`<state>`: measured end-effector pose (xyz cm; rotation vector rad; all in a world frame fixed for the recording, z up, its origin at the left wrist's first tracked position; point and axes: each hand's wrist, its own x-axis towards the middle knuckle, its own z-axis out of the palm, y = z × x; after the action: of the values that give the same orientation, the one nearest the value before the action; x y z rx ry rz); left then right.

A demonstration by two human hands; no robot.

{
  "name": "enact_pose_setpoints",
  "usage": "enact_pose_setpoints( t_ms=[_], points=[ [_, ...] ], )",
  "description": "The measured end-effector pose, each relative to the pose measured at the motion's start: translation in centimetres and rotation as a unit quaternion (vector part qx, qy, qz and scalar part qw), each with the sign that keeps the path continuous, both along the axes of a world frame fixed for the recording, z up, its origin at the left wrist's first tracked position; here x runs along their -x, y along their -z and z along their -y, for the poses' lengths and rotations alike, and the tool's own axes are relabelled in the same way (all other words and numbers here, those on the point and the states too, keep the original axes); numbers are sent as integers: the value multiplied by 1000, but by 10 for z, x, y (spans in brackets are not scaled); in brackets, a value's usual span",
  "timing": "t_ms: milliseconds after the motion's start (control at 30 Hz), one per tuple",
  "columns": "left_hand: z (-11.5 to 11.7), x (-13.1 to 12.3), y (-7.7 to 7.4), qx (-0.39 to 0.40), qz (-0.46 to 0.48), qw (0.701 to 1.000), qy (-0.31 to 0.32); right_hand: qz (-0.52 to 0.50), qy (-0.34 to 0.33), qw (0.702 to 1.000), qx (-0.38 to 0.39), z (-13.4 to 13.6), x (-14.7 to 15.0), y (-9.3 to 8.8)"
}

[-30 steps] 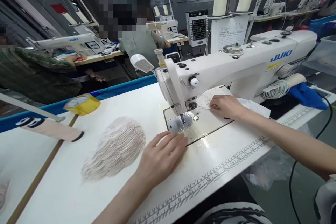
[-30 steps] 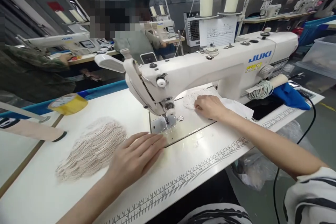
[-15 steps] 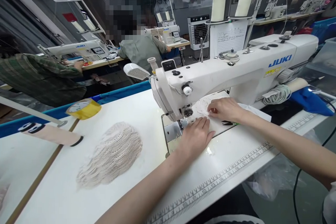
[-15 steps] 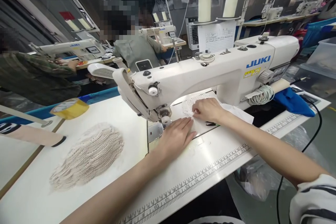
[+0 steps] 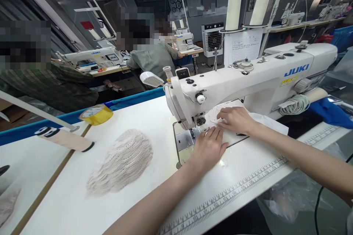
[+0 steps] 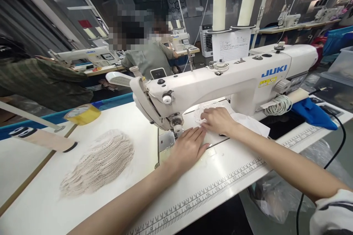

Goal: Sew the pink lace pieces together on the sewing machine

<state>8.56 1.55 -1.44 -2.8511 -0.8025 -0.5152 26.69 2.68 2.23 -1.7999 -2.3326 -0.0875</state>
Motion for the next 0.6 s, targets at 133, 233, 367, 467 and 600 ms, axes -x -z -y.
enact_pose_setpoints(
  t_ms=[133,233,367,467,600],
  points=[
    [1,-1,3,-1,5,1000,-8,-50,11,999,7,-5,4,4],
    [1,-2,5,7,3,1000,-13,-116,42,992,19,-11,-1,5],
    [2,-1,2,20,-9,1000,-19,-217,54,973,50,-21,-14,6],
    [0,-4,-4,30,-19,999,-20,-290,57,953,62,-28,-23,8],
    [-12,-23,-8,117,18,992,-35,-367,71,926,48,-30,-32,4]
  ],
)
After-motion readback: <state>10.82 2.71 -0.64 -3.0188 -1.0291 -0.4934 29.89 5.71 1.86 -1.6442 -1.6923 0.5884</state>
